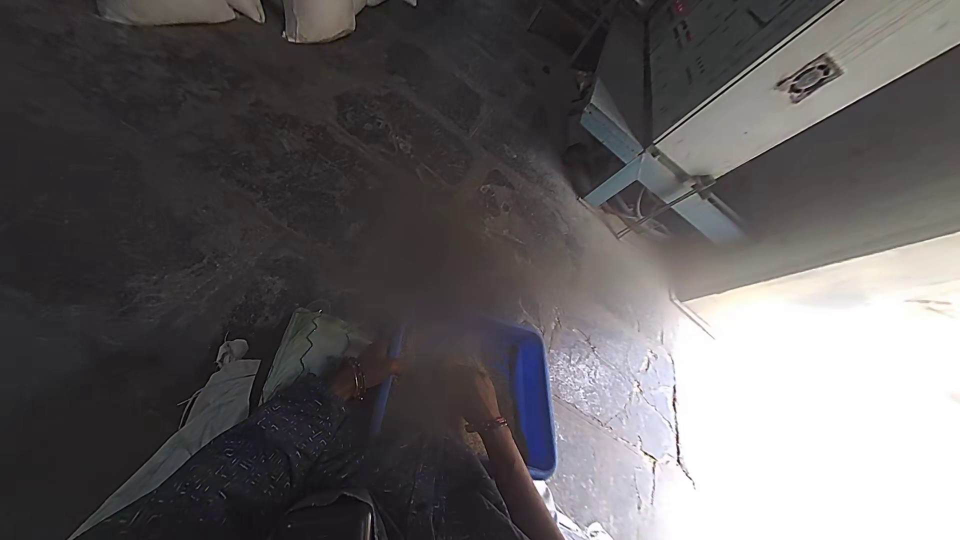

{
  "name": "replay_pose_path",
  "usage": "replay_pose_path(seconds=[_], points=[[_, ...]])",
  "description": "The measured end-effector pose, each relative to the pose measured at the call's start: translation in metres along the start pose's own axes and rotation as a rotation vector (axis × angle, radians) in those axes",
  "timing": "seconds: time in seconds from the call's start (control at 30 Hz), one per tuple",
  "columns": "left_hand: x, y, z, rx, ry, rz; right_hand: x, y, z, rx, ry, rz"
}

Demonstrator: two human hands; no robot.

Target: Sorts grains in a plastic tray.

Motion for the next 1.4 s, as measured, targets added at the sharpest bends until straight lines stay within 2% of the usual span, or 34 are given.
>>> replay_pose_path(seconds=[0.5,0.83,1.4], points=[[0.0025,0.0005,0.0015,-0.01,0.022,0.001,0.0001,-0.0018,0.003,0.084,-0.024,-0.038],[0.0053,0.0013,0.0036,-0.008,0.033,0.015,-0.0013,-0.003,0.0053,0.074,-0.001,-0.035],[0.004,0.0025,0.0019,-0.006,0.065,0.057,0.0002,-0.0027,0.0068,0.139,-0.066,-0.076]])
Point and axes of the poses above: each hand's wrist, its own z-axis towards the middle knuckle, its own y-axis out of the back of the hand, x = y × z, the point moved 6 cm from there along z, towards the middle knuckle, and after that the axes turned 10 degrees about -z, right-handed, at the moved point
